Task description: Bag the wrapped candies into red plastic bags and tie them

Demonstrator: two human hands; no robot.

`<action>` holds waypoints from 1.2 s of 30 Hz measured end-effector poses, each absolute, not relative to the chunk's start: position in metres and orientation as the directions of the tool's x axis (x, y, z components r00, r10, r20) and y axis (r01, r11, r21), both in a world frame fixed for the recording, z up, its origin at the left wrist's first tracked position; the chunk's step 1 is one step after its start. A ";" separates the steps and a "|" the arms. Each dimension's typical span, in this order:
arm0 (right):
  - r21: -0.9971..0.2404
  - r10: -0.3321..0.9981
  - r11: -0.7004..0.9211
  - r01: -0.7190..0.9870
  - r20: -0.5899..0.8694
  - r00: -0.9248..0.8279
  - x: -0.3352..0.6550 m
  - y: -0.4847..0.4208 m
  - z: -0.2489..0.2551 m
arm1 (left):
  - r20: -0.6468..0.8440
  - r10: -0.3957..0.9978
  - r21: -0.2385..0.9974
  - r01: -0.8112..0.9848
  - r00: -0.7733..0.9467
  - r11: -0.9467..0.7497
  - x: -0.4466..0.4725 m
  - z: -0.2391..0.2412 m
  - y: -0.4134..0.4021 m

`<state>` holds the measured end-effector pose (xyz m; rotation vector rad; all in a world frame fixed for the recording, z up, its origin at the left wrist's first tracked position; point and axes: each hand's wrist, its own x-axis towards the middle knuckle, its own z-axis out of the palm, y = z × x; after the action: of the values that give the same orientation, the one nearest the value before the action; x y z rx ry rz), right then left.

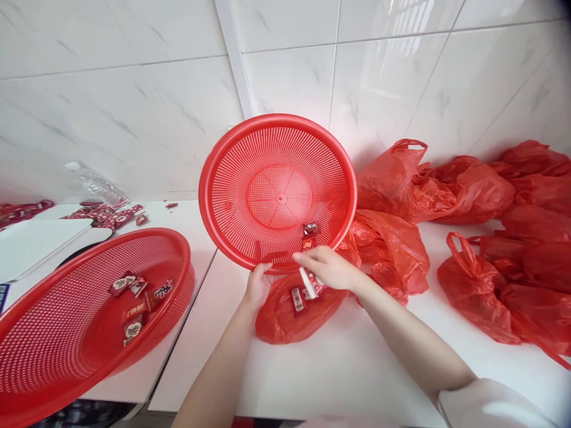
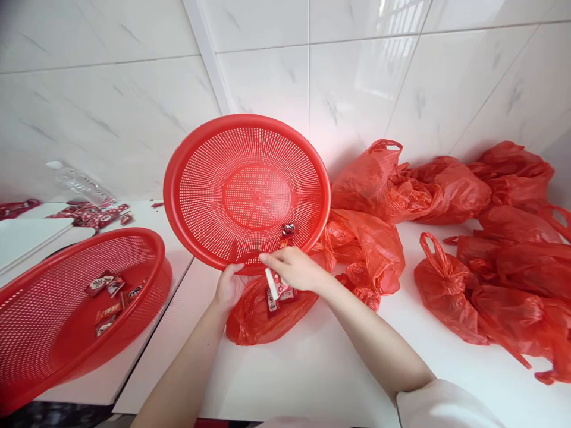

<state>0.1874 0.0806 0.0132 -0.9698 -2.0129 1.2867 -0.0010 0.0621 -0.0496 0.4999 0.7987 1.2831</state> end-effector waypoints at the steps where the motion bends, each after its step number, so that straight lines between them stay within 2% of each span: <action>1: -0.857 0.791 0.376 0.353 0.098 -0.604 0.185 0.080 0.011 | -0.244 0.968 0.737 -0.636 0.064 0.228 -0.002 -0.050 0.063; 4: -0.663 0.770 0.569 0.486 0.221 -0.599 0.183 0.083 0.006 | -0.278 0.957 0.750 -0.603 0.083 0.270 -0.003 -0.050 0.064; 8: -0.443 0.767 0.641 0.627 0.334 -0.548 0.192 0.095 -0.002 | -0.285 0.952 0.753 -0.589 0.110 0.293 -0.001 -0.046 0.062; 10: -0.332 0.732 0.681 0.653 0.307 -0.608 0.198 0.101 -0.008 | -0.264 0.958 0.758 -0.591 0.110 0.277 0.001 -0.045 0.060; 12: -0.283 0.690 0.722 0.631 0.237 -0.684 0.201 0.105 -0.014 | -0.249 0.966 0.768 -0.591 0.076 0.244 0.001 -0.046 0.061; 15: -0.365 0.663 0.732 0.575 0.190 -0.724 0.202 0.105 -0.013 | -0.273 0.962 0.782 -0.580 0.013 0.230 -0.004 -0.050 0.064; 19: -0.596 0.694 0.663 0.454 0.262 -0.670 0.205 0.099 0.006 | -0.292 0.956 0.779 -0.579 0.003 0.240 -0.013 -0.054 0.068; 22: -0.696 0.712 0.620 0.364 0.303 -0.633 0.209 0.094 0.019 | -0.284 0.959 0.758 -0.607 0.020 0.237 -0.014 -0.052 0.067; 29: -0.708 0.741 0.591 0.387 0.286 -0.607 0.211 0.093 0.018 | -0.245 0.966 0.741 -0.627 0.080 0.240 -0.010 -0.051 0.065; 36: -0.734 0.727 0.604 0.310 0.349 -0.592 0.209 0.096 0.016 | -0.242 0.968 0.771 -0.594 0.061 0.230 -0.011 -0.052 0.066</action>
<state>0.2092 0.0960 0.0159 -0.8139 -2.1822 0.8333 -0.0112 0.0661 -0.0520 0.5505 0.8532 1.2764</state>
